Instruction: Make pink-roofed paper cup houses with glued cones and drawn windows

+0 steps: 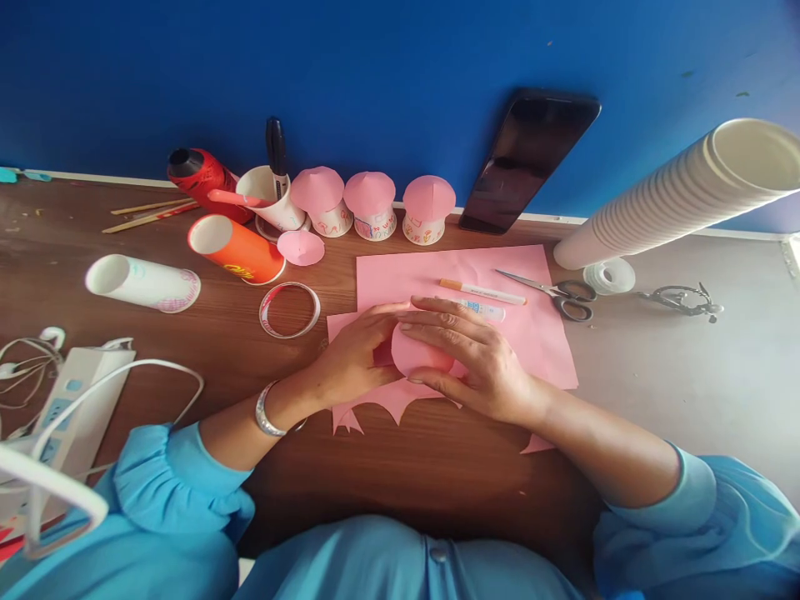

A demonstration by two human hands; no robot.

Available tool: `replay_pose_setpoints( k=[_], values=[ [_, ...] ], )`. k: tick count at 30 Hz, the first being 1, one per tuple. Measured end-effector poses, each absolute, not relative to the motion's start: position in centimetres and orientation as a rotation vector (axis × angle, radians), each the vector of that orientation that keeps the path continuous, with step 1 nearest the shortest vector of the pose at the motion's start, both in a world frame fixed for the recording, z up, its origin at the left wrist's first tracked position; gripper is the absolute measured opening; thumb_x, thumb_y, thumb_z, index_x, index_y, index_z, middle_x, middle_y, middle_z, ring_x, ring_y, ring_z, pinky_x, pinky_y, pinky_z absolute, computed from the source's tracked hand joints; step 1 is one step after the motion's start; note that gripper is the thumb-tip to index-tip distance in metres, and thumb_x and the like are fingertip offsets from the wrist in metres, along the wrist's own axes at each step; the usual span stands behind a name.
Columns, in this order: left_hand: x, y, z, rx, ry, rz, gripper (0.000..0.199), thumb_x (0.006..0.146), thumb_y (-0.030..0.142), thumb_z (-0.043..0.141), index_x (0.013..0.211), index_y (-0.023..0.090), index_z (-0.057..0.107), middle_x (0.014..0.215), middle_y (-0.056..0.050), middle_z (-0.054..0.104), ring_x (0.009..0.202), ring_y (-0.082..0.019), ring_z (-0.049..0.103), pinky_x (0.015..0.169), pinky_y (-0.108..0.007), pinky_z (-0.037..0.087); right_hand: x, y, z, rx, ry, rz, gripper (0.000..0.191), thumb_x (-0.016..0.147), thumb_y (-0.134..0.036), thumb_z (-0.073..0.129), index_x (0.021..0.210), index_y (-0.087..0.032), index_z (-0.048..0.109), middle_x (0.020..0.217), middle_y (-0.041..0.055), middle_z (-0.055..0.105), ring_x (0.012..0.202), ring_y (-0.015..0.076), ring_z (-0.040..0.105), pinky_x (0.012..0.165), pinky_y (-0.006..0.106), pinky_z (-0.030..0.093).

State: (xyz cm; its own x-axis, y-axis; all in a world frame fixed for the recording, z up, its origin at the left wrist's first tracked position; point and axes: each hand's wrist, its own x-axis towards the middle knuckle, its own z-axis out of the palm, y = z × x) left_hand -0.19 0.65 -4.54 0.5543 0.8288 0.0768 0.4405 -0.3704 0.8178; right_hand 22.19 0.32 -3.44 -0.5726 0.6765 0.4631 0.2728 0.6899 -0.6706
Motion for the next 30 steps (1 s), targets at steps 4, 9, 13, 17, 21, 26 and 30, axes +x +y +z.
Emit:
replay_pose_setpoints(
  k=[4,9,13,17,21,26,30],
  values=[
    [-0.3,0.5,-4.8,2.028,1.047,0.620,0.051,0.088,0.030,0.081,0.134,0.021,0.063,0.144,-0.010,0.067,0.136,-0.027,0.061,0.116,-0.047,0.051,21.9,0.2,-3.6,-0.721,-2.147,0.693,0.046,0.097,-0.028,0.073,0.141,-0.018,0.061,0.133,0.0144,0.074,0.137,0.0296,0.062,0.112,0.054,0.056],
    [-0.1,0.5,-4.6,2.032,1.065,0.614,0.047,0.089,0.031,0.080,0.132,0.020,0.065,0.142,-0.010,0.069,0.134,-0.026,0.063,0.115,-0.045,0.052,21.7,0.1,-3.6,-0.717,-2.132,0.671,0.044,0.096,-0.025,0.074,0.138,-0.015,0.064,0.133,0.0156,0.074,0.135,0.0283,0.064,0.114,0.051,0.056],
    [-0.1,0.5,-4.6,2.032,1.071,0.622,0.046,0.089,0.032,0.080,0.131,0.021,0.066,0.142,-0.009,0.069,0.133,-0.026,0.064,0.114,-0.046,0.053,21.7,0.0,-3.6,-0.720,-2.128,0.666,0.043,0.097,-0.025,0.073,0.138,-0.015,0.064,0.133,0.0155,0.074,0.133,0.0280,0.065,0.114,0.051,0.055],
    [0.0,0.5,-4.4,2.035,1.083,0.599,0.046,0.089,0.035,0.079,0.132,0.022,0.066,0.141,-0.009,0.070,0.132,-0.028,0.065,0.113,-0.047,0.053,21.8,-0.1,-3.6,-0.746,-2.125,0.688,0.050,0.097,-0.027,0.073,0.145,-0.018,0.059,0.137,0.0154,0.072,0.137,0.0293,0.062,0.115,0.053,0.053],
    [0.1,0.6,-4.1,2.034,1.066,0.591,0.055,0.085,0.045,0.082,0.134,0.023,0.066,0.140,-0.010,0.070,0.131,-0.033,0.065,0.112,-0.051,0.054,21.7,0.1,-3.2,-0.716,-2.129,0.678,0.057,0.095,-0.035,0.075,0.146,-0.019,0.058,0.138,0.0155,0.071,0.143,0.0319,0.057,0.121,0.059,0.045],
    [0.3,0.6,-3.8,2.027,1.062,0.602,0.038,0.090,0.036,0.077,0.125,0.023,0.069,0.130,-0.007,0.075,0.122,-0.029,0.069,0.106,-0.047,0.057,21.2,0.4,-3.3,-0.689,-2.143,0.650,0.030,0.098,-0.028,0.071,0.127,-0.022,0.070,0.130,0.0104,0.077,0.138,0.0293,0.062,0.123,0.059,0.042],
    [0.3,0.6,-3.9,2.028,1.083,0.556,0.030,0.089,0.030,0.075,0.117,0.021,0.070,0.125,-0.006,0.075,0.118,-0.027,0.070,0.104,-0.044,0.058,20.9,0.3,-3.7,-0.701,-2.119,0.696,0.022,0.098,-0.025,0.070,0.120,-0.023,0.073,0.125,0.0079,0.079,0.128,0.0261,0.069,0.126,0.058,0.039]
  ],
)
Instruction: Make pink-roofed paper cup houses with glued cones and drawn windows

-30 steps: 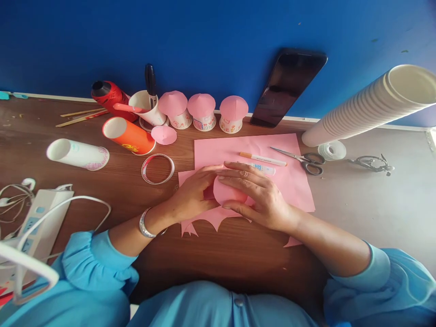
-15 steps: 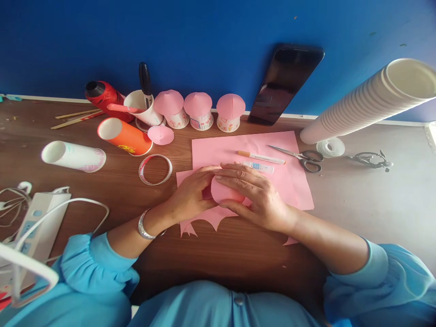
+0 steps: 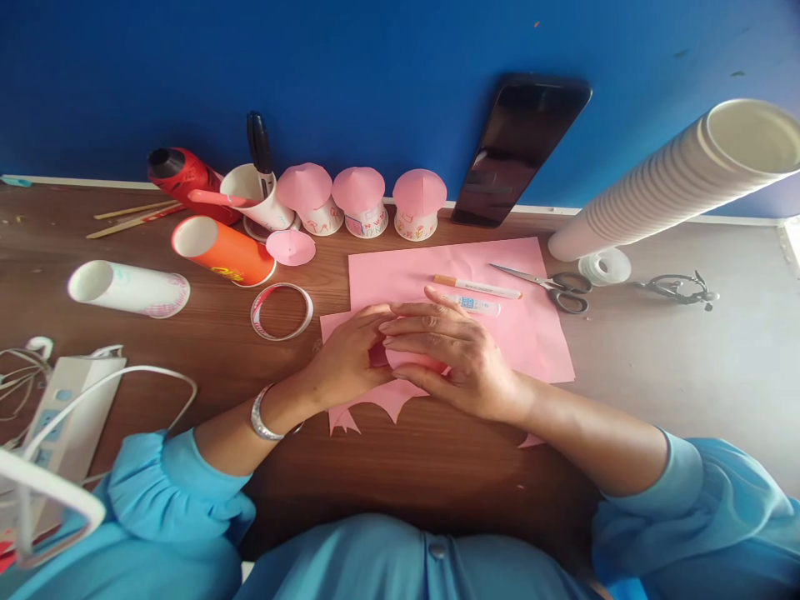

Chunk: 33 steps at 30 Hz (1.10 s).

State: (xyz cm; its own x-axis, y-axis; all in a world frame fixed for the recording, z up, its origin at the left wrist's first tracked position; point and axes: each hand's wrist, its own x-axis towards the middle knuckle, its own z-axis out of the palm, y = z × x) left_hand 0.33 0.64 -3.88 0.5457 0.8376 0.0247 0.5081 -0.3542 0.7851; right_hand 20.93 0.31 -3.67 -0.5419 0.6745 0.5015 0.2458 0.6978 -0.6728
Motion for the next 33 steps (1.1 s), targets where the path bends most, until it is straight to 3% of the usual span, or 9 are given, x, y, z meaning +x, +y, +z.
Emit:
replay_pose_setpoints(
  k=[3,10,17,20,23,26,28,31,33],
  values=[
    [0.2,0.7,-4.0,2.025,1.093,0.541,0.036,0.089,0.032,0.075,0.123,0.023,0.068,0.129,-0.007,0.073,0.122,-0.028,0.068,0.106,-0.046,0.056,20.8,0.2,-3.7,-0.709,-2.091,0.726,0.022,0.098,-0.024,0.069,0.120,-0.025,0.072,0.124,0.0067,0.079,0.125,0.0247,0.071,0.128,0.057,0.036],
    [-0.3,0.7,-4.7,2.078,1.090,0.538,0.046,0.086,0.044,0.078,0.125,0.022,0.068,0.133,-0.009,0.072,0.124,-0.033,0.066,0.106,-0.050,0.055,20.8,0.1,-3.2,-0.765,-2.066,0.743,0.047,0.096,-0.027,0.071,0.140,-0.023,0.056,0.131,0.0102,0.075,0.132,0.0271,0.066,0.131,0.063,0.026],
    [0.2,0.7,-3.7,2.051,1.113,0.480,0.028,0.090,0.036,0.072,0.115,0.023,0.073,0.125,-0.005,0.075,0.117,-0.030,0.068,0.104,-0.046,0.056,20.5,0.1,-3.5,-0.795,-2.072,0.730,0.059,0.094,-0.020,0.069,0.148,-0.023,0.045,0.120,0.0056,0.079,0.114,0.0245,0.075,0.132,0.062,0.025],
    [0.3,0.7,-3.7,2.035,1.112,0.478,0.026,0.090,0.035,0.073,0.113,0.024,0.073,0.124,-0.005,0.075,0.118,-0.030,0.068,0.105,-0.047,0.056,20.5,-0.1,-3.7,-0.807,-2.075,0.715,0.063,0.095,-0.022,0.069,0.152,-0.023,0.041,0.120,0.0062,0.079,0.116,0.0254,0.075,0.132,0.063,0.025],
    [-0.1,0.7,-3.6,2.047,1.105,0.426,0.050,0.086,0.045,0.079,0.129,0.024,0.066,0.133,-0.007,0.072,0.127,-0.033,0.065,0.111,-0.050,0.054,20.7,-0.2,-3.4,-0.805,-2.077,0.724,0.073,0.094,-0.029,0.073,0.157,-0.024,0.036,0.136,0.0115,0.072,0.130,0.0298,0.067,0.130,0.064,0.029],
    [-1.3,0.7,-2.6,2.101,1.039,0.331,0.086,0.084,0.055,0.080,0.155,0.023,0.043,0.154,-0.014,0.057,0.142,-0.038,0.055,0.118,-0.056,0.048,21.5,-0.2,-2.7,-0.766,-2.044,0.766,0.081,0.093,-0.037,0.077,0.160,-0.028,0.032,0.150,0.0148,0.062,0.143,0.0334,0.057,0.130,0.062,0.031],
    [-2.1,0.7,-1.6,2.139,0.957,0.371,0.098,0.083,0.055,0.081,0.162,0.026,0.031,0.165,-0.015,0.044,0.151,-0.041,0.044,0.123,-0.059,0.042,22.1,-0.2,-2.2,-0.753,-1.967,0.791,0.077,0.095,-0.038,0.074,0.160,-0.030,0.033,0.149,0.0148,0.062,0.141,0.0342,0.058,0.129,0.062,0.033],
    [-2.2,0.9,-0.2,2.157,0.885,0.611,0.102,0.086,0.056,0.078,0.167,0.029,0.021,0.170,-0.015,0.037,0.156,-0.040,0.038,0.126,-0.060,0.037,23.3,-0.1,-1.5,-0.802,-1.835,0.771,0.067,0.099,-0.036,0.066,0.158,-0.034,0.034,0.146,0.0125,0.064,0.131,0.0338,0.066,0.121,0.061,0.047],
    [-1.2,1.2,0.2,2.225,0.860,0.712,0.092,0.089,0.054,0.076,0.165,0.030,0.029,0.168,-0.014,0.042,0.156,-0.038,0.037,0.127,-0.058,0.034,23.9,0.0,-1.0,-0.878,-1.790,0.708,0.061,0.100,-0.038,0.062,0.156,-0.038,0.036,0.145,0.0103,0.063,0.127,0.0341,0.068,0.115,0.059,0.054]
  ],
)
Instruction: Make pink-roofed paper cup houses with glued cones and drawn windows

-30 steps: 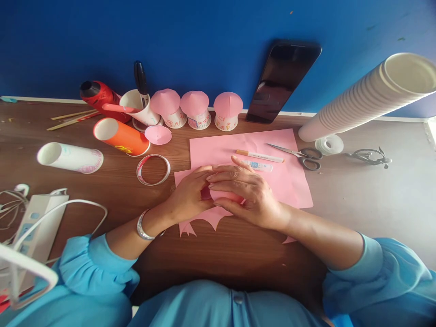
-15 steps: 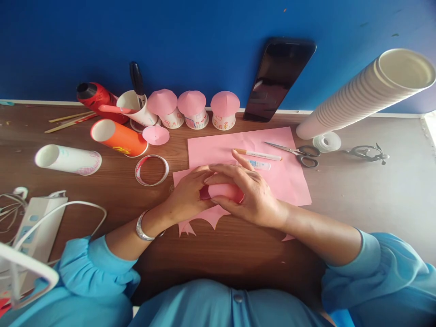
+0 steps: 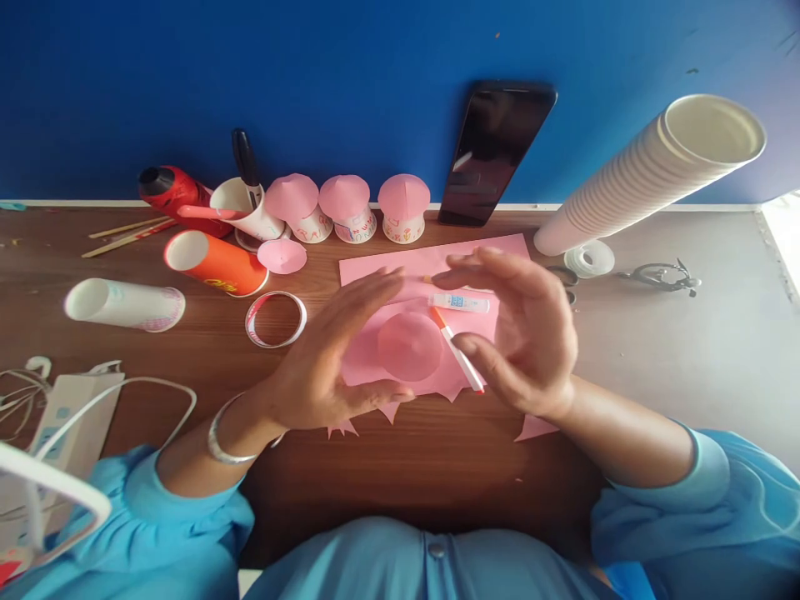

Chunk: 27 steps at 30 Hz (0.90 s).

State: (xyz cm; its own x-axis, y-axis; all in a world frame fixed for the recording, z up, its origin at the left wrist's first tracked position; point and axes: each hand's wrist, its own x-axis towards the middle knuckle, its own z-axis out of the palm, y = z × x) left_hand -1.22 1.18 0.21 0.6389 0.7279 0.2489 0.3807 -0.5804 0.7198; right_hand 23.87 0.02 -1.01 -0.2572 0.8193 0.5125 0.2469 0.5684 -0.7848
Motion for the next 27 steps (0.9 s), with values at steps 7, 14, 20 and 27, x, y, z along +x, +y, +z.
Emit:
replay_pose_setpoints(
  k=[7,14,20,27],
  values=[
    [3.4,2.0,-2.0,2.323,0.758,0.761,0.061,0.090,0.049,0.077,0.144,0.031,0.056,0.144,-0.006,0.068,0.144,-0.028,0.056,0.128,-0.055,0.035,24.5,0.4,0.2,-0.990,-1.801,0.640,0.053,0.101,-0.040,0.059,0.150,-0.043,0.039,0.132,0.0064,0.070,0.121,0.0359,0.071,0.108,0.062,0.058],
    [3.5,1.7,-2.8,2.230,0.832,0.708,0.036,0.094,0.032,0.074,0.129,0.030,0.065,0.139,-0.003,0.072,0.140,-0.026,0.060,0.125,-0.054,0.039,24.5,0.5,-0.1,-0.974,-1.829,0.655,0.052,0.102,-0.028,0.059,0.149,-0.037,0.040,0.124,0.0083,0.071,0.122,0.0315,0.070,0.110,0.058,0.059],
    [3.6,2.1,-2.1,2.229,0.826,0.726,0.038,0.092,0.043,0.074,0.128,0.031,0.068,0.140,-0.004,0.072,0.139,-0.029,0.060,0.124,-0.057,0.038,24.6,0.7,-0.2,-0.923,-1.801,0.658,0.054,0.100,-0.021,0.061,0.149,-0.034,0.042,0.123,0.0081,0.071,0.120,0.0289,0.071,0.111,0.054,0.059],
    [3.8,2.1,-2.4,2.278,0.796,0.774,0.014,0.097,0.030,0.068,0.108,0.029,0.076,0.136,-0.002,0.074,0.132,-0.026,0.065,0.120,-0.053,0.043,24.4,1.0,-0.3,-0.833,-1.773,0.702,0.053,0.095,-0.012,0.065,0.145,-0.020,0.048,0.115,0.0094,0.073,0.117,0.0275,0.072,0.106,0.053,0.060]
  ],
)
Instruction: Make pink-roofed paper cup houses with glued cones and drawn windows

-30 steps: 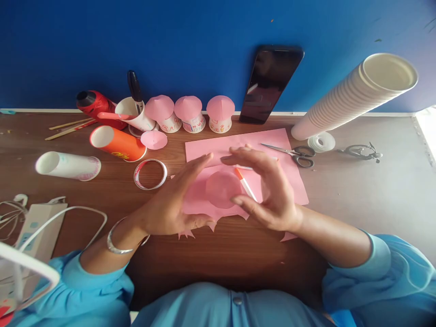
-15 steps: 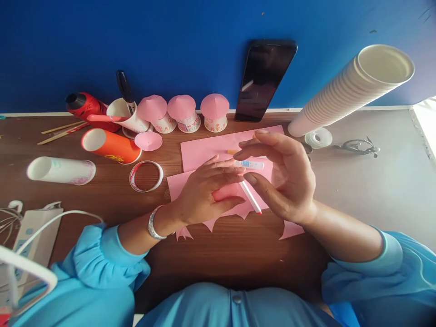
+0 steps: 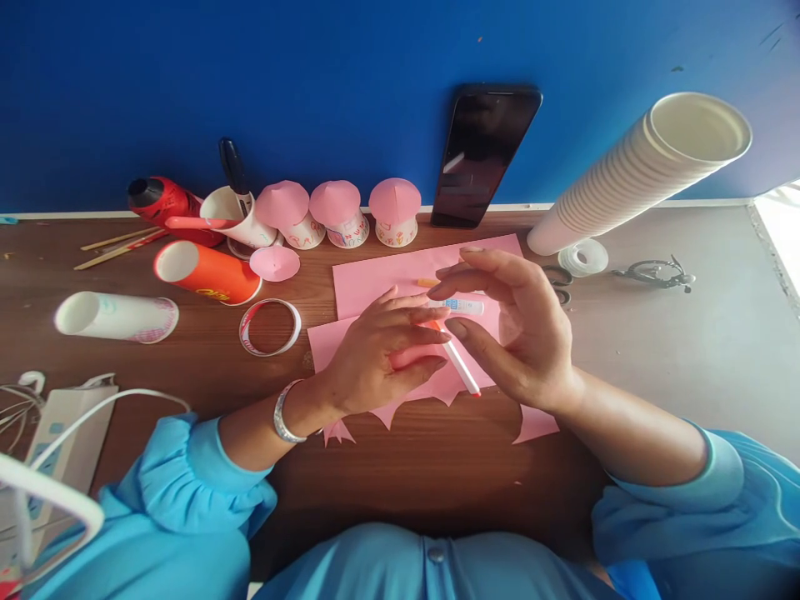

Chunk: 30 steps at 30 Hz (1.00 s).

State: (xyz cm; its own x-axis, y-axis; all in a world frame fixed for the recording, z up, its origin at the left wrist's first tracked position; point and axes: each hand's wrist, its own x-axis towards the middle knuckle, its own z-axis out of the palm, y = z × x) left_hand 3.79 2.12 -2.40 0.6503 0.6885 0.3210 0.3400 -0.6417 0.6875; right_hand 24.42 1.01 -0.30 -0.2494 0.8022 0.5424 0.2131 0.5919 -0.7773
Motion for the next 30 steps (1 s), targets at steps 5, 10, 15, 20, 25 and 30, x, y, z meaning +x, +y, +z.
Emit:
replay_pose_setpoints(
  k=[5,10,15,20,25,30],
  values=[
    [3.8,2.1,-2.3,2.323,0.793,0.799,0.015,0.097,0.027,0.068,0.110,0.027,0.077,0.138,-0.004,0.073,0.135,-0.025,0.063,0.120,-0.051,0.041,24.7,1.1,-0.4,-0.818,-1.766,0.714,0.055,0.095,-0.016,0.068,0.146,-0.025,0.049,0.117,0.0082,0.073,0.117,0.0289,0.072,0.108,0.055,0.057],
    [3.8,2.2,-2.3,2.314,0.785,0.785,0.012,0.097,0.029,0.069,0.104,0.027,0.078,0.141,-0.005,0.071,0.141,-0.027,0.058,0.122,-0.053,0.039,24.9,1.1,-0.6,-0.831,-1.740,0.752,0.056,0.096,-0.017,0.068,0.147,-0.028,0.050,0.119,0.0080,0.073,0.119,0.0295,0.071,0.111,0.056,0.054],
    [3.7,2.2,-2.6,2.261,0.772,0.759,0.012,0.095,0.027,0.071,0.105,0.027,0.078,0.146,-0.006,0.067,0.143,-0.029,0.056,0.125,-0.055,0.034,24.9,1.1,-0.7,-0.852,-1.748,0.775,0.058,0.095,-0.016,0.068,0.148,-0.028,0.049,0.119,0.0073,0.073,0.119,0.0284,0.071,0.112,0.055,0.054],
    [2.5,2.5,-1.4,2.117,0.700,0.823,0.085,0.081,0.041,0.087,0.155,0.030,0.048,0.161,-0.013,0.052,0.152,-0.036,0.045,0.127,-0.058,0.034,25.5,0.8,-0.7,-0.883,-1.704,0.793,0.056,0.095,-0.016,0.069,0.147,-0.030,0.051,0.117,0.0054,0.073,0.117,0.0278,0.072,0.112,0.055,0.054],
    [0.4,1.9,-0.9,2.035,0.758,0.630,0.116,0.071,0.046,0.094,0.165,0.035,0.026,0.164,-0.013,0.046,0.153,-0.040,0.040,0.126,-0.064,0.034,26.9,-0.1,-1.6,-0.965,-1.683,0.839,0.055,0.096,-0.016,0.068,0.146,-0.030,0.051,0.112,0.0056,0.074,0.112,0.0269,0.072,0.109,0.055,0.054],
    [0.1,0.2,-3.2,2.017,0.991,0.547,0.111,0.065,0.040,0.097,0.158,0.029,0.037,0.160,-0.016,0.048,0.147,-0.040,0.048,0.121,-0.060,0.043,27.2,-1.3,-2.4,-1.014,-1.674,0.874,0.052,0.097,-0.017,0.068,0.145,-0.028,0.051,0.115,0.0072,0.073,0.111,0.0254,0.073,0.104,0.051,0.058]
  ],
)
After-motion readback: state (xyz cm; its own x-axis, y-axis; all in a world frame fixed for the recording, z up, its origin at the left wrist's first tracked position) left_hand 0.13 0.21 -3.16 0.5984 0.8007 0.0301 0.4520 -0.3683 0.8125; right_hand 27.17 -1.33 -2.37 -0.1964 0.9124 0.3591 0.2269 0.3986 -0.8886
